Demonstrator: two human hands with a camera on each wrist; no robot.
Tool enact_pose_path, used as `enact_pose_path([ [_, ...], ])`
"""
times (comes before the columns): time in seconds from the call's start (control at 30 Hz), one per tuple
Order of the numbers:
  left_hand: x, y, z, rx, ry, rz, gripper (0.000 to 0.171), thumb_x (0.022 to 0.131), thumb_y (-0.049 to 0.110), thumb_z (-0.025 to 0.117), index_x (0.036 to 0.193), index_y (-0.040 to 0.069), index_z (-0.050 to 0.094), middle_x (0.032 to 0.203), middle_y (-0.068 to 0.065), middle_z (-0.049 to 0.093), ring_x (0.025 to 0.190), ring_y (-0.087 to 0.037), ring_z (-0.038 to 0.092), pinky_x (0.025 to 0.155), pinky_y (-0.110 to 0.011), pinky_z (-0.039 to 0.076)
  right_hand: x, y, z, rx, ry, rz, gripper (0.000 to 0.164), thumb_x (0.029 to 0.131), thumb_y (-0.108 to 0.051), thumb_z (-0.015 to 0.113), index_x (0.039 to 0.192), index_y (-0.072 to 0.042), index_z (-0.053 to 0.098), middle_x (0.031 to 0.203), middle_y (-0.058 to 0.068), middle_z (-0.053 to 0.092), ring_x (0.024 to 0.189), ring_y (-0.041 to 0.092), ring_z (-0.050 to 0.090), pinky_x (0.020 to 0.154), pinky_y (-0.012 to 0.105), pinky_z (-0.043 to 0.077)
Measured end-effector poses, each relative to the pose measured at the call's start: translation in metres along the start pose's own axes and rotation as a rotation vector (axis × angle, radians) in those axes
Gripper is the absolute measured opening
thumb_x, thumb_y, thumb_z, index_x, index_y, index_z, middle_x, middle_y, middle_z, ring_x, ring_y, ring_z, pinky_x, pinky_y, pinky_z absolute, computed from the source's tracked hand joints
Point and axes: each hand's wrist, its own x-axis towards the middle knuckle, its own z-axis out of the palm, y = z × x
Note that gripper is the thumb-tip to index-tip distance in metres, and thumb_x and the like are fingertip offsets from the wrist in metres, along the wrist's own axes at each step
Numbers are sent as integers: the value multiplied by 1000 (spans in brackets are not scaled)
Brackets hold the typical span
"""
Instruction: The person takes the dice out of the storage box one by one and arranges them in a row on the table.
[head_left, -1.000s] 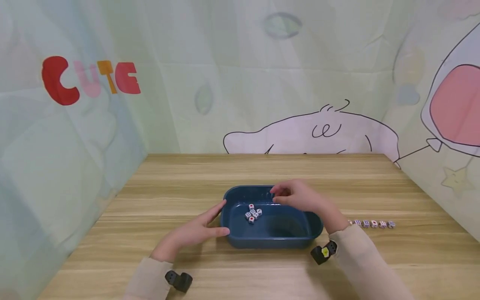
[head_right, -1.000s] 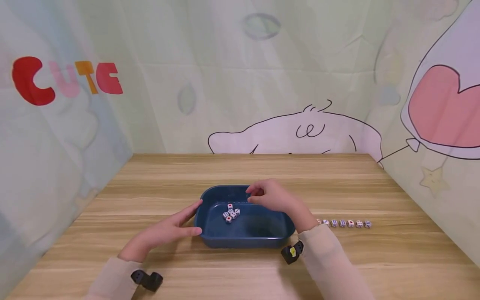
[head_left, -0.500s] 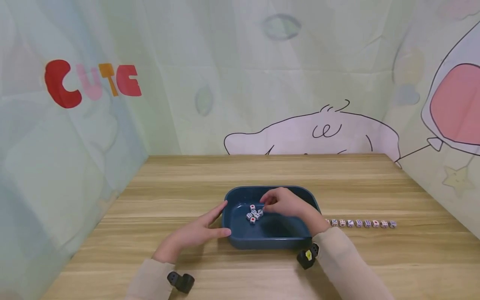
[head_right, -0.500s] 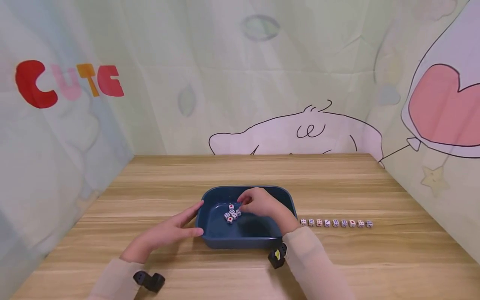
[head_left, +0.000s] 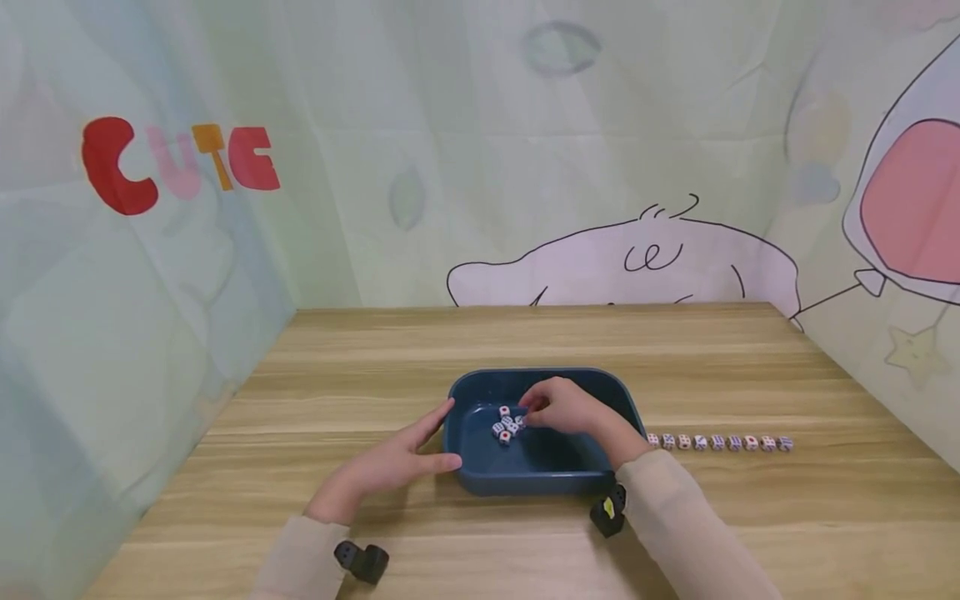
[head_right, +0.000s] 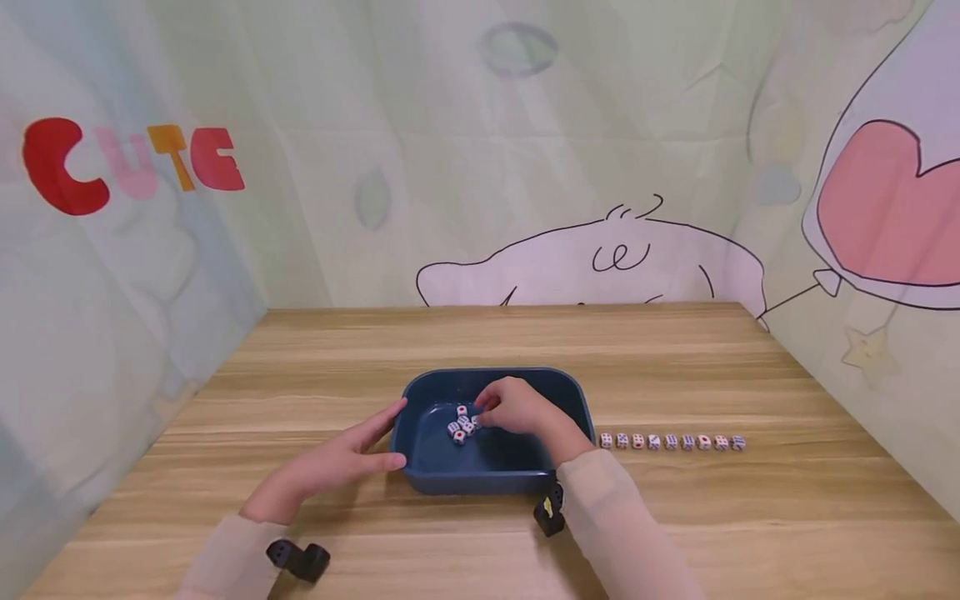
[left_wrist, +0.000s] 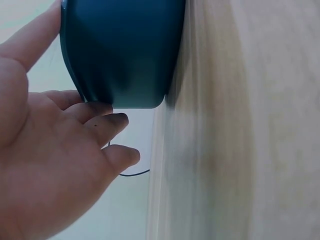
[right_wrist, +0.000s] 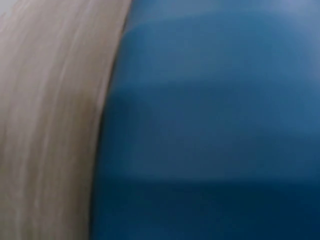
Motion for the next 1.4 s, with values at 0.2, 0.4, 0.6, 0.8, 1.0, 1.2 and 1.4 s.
enact_pose_path([
  [0.2,1,0,0,-8,-1,-6,85,89,37,69,155,18,19,161,-12,15,147,-34,11,115,-57,15,2,1,3,-1,7,20,18,88,-10,70,105,-3,71,91,4,69,80,15,59,78,34,54],
  [0.4,3,0,0,-9,-6,-5,84,89,36,68,155,17,20,161,-13,14,147,-35,11,115,-58,16,4,3,4,-4,1,37,18,88,-10,70,104,-4,71,90,4,68,78,15,58,76,33,54],
  [0.6,4,1,0,-2,-6,-2,84,90,37,68,155,19,19,161,-12,14,147,-35,11,115,-59,16,4,5,6,3,1,77,17,87,-10,70,104,-5,71,90,4,68,79,17,58,77,33,53],
  [0.8,4,-1,0,-6,-7,4,83,90,36,68,156,19,19,161,-12,13,147,-35,10,115,-58,15,8,6,7,-1,-7,93,17,87,-11,71,103,-6,71,90,4,67,80,17,57,77,32,52],
  [1.0,3,-2,0,-2,-9,13,83,91,34,67,156,18,18,161,-13,12,147,-35,9,115,-58,14,10,6,9,-11,-11,82,16,87,-12,71,102,-6,71,87,4,66,78,17,56,72,29,50],
  [1.2,4,-3,0,-1,-6,-2,83,90,36,67,156,20,18,161,-12,13,147,-35,10,115,-58,15,11,6,10,-19,-9,69,16,86,-11,71,101,-5,71,86,4,66,77,16,56,70,28,49],
  [1.4,4,-3,0,-6,-6,-19,84,90,37,67,156,21,18,161,-12,13,147,-34,10,115,-59,15,11,6,12,-14,-12,73,14,87,-10,70,100,-5,71,86,3,66,76,15,56,70,28,49],
])
